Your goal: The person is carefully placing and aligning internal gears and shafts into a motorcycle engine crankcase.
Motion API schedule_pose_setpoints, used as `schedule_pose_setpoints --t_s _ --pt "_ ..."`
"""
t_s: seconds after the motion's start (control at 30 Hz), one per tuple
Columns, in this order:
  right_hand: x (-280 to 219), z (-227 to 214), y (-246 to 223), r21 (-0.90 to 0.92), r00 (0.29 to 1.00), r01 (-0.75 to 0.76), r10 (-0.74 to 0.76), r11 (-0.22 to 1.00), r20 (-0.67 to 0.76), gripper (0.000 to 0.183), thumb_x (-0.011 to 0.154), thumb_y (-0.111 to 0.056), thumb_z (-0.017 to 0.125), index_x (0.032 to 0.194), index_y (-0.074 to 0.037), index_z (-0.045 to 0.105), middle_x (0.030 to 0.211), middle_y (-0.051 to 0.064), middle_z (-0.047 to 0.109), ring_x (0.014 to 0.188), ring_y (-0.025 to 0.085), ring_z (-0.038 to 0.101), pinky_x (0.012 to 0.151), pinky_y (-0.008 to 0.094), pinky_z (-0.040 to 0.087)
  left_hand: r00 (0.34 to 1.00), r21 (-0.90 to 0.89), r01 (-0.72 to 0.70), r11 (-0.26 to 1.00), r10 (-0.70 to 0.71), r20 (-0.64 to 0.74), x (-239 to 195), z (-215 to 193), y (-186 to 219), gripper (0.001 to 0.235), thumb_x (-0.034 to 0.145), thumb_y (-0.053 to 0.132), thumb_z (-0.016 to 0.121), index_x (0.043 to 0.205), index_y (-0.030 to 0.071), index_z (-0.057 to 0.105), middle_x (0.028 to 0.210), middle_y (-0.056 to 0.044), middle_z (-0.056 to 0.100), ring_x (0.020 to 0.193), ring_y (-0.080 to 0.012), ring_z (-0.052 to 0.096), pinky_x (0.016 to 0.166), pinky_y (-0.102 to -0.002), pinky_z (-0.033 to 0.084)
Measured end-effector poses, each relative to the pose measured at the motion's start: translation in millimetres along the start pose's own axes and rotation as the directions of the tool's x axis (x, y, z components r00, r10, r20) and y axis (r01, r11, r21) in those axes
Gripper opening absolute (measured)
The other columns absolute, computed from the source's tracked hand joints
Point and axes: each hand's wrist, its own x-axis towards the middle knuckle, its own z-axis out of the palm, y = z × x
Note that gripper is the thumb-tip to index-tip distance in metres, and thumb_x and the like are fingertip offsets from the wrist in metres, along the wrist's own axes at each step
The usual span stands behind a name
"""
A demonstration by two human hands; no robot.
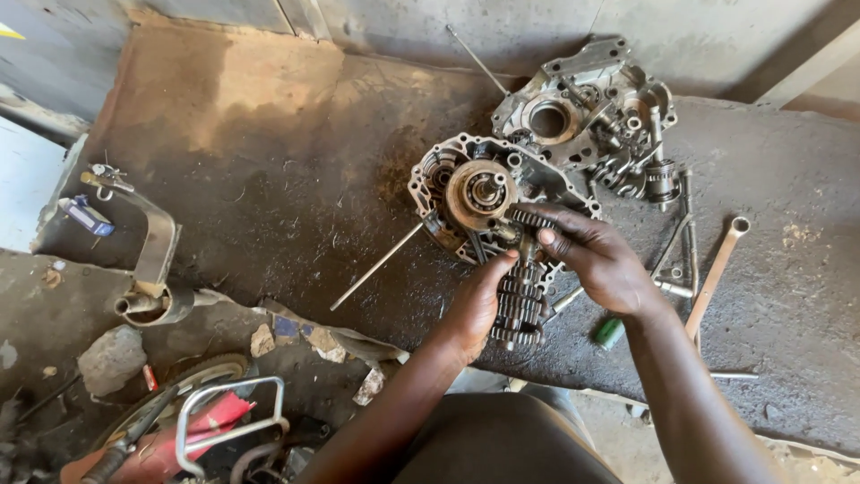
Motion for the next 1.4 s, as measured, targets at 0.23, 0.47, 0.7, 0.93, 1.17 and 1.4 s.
schedule_pose_setpoints --t_s 0.23,0.47,0.7,0.93,1.17,1.4 --pt "-14 -2 -41 -0.052 0.995 0.096 -0.095 0.994 0.033 0.041 0.102 -0.013 0.043 0.139 -0.008 0.059 0.149 0.028 0.053 0.141 0.054 0.041 0.114 0.075 0.019 0.967 0.426 -0.244 0.871 0.186 0.172 33 -43 -48 0.061 0.108 0.052 0.041 0.140 0.002 0.058 0.122 -0.024 0.061 0.118 -0.0355 0.058 0.101 -0.053 0.045" --pt "-46 -2 -64 -0.157 0.958 0.259 -0.275 0.953 -0.085 0.036 0.096 -0.027 0.061 0.128 -0.010 0.065 0.142 0.020 0.064 0.136 0.036 0.064 0.116 0.049 0.053 0.802 0.616 -0.590 0.521 0.463 0.377 9 -6 1 0.045 0.103 0.051 0.040 0.101 0.011 0.060 0.066 0.002 0.057 0.046 -0.0086 0.046 0.039 -0.025 0.039" --pt "-62 1 -83 -0.086 0.927 0.365 -0.370 0.927 -0.066 0.062 0.082 -0.018 0.078 0.137 0.000 0.055 0.151 0.026 0.053 0.147 0.043 0.053 0.125 0.051 0.046 0.539 0.498 -0.820 0.283 0.673 0.506 17 -2 -1 0.031 0.104 0.041 0.047 0.099 0.012 0.058 0.074 -0.004 0.063 0.050 -0.0106 0.055 0.045 -0.026 0.055" --pt "-61 0 -95 -0.481 0.873 0.441 -0.486 0.758 0.035 0.064 0.086 -0.043 0.069 0.134 -0.003 0.059 0.146 0.024 0.059 0.135 0.038 0.065 0.115 0.051 0.051 0.461 0.413 -0.874 0.255 0.706 0.537 21 1 1 0.042 0.103 0.048 0.047 0.094 0.009 0.060 0.074 -0.006 0.064 0.054 -0.0145 0.059 0.048 -0.031 0.057" --pt "-53 -2 -56 -0.399 0.881 0.391 -0.463 0.829 -0.099 0.041 0.095 -0.024 0.063 0.133 -0.010 0.061 0.142 0.019 0.064 0.131 0.036 0.067 0.113 0.046 0.057 0.643 0.536 -0.753 0.382 0.601 0.474 21 -3 -12 0.039 0.106 0.046 0.045 0.102 0.012 0.061 0.072 0.001 0.059 0.048 -0.0074 0.047 0.042 -0.025 0.048" --pt "-28 -9 -11 0.447 0.735 0.137 0.212 0.884 -0.644 0.014 0.104 -0.019 0.060 0.110 -0.008 0.066 0.097 0.004 0.070 0.086 0.016 0.066 0.073 0.029 0.054 0.908 0.221 -0.352 0.910 0.274 0.318 18 -16 -21 0.039 0.103 0.044 0.052 0.106 0.006 0.060 0.074 -0.006 0.064 0.054 -0.0148 0.062 0.050 -0.030 0.061"
